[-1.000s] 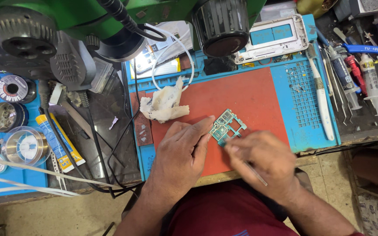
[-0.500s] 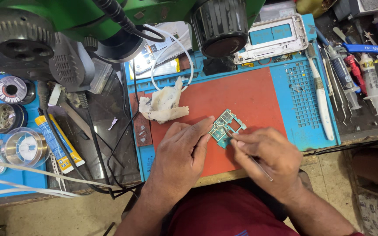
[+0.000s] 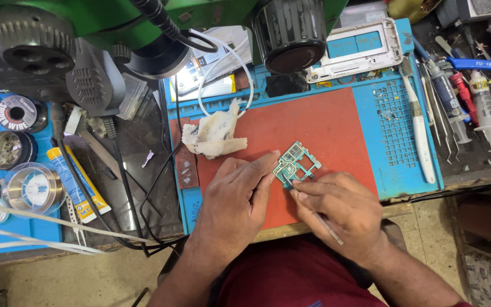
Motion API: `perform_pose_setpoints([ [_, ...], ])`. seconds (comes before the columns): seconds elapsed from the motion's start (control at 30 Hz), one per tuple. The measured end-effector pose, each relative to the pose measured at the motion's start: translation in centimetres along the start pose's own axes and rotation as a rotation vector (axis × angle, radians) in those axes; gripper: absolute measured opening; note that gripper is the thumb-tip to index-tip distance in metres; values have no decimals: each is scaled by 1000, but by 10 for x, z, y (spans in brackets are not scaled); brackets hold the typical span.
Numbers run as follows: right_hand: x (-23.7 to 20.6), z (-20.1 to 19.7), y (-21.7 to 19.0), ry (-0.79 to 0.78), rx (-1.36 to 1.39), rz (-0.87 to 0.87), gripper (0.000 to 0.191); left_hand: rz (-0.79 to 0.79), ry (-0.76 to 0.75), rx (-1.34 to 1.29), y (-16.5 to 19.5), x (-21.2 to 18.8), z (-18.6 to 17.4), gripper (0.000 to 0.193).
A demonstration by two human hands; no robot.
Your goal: The person uses a soldering iron to apply solder to several points on a small green circuit board. They repeatedly heat the iron in a stand and touch it to different pads on the board, occasionally using a small tool to adjust components.
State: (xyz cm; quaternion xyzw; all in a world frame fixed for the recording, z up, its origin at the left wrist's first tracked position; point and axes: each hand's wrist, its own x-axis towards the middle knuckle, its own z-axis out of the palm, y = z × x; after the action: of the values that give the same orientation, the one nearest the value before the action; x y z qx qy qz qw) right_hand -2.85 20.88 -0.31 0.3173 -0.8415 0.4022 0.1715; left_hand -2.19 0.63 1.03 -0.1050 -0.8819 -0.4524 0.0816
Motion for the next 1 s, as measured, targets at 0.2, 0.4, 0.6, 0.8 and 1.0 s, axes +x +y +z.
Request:
perform_pose_setpoints([
  [0.2,1,0,1,25,3,39,16,8,5,-7,-1,0,0,31],
  [0.4,0,-3,1,-1,31,81,16,2,-7,1,-1,0,-1,31],
  [0.6,2,-4,2,9,-2,55,15,15,-1,1,-1,0,-1,31],
  [0.8,1,-3,1,39,-27,126,15,-1,-11,6,0,1,-1,31],
  [1.0,1,-3,3,42,-8,87,16,13,-2,13,-1,0,-1,31],
])
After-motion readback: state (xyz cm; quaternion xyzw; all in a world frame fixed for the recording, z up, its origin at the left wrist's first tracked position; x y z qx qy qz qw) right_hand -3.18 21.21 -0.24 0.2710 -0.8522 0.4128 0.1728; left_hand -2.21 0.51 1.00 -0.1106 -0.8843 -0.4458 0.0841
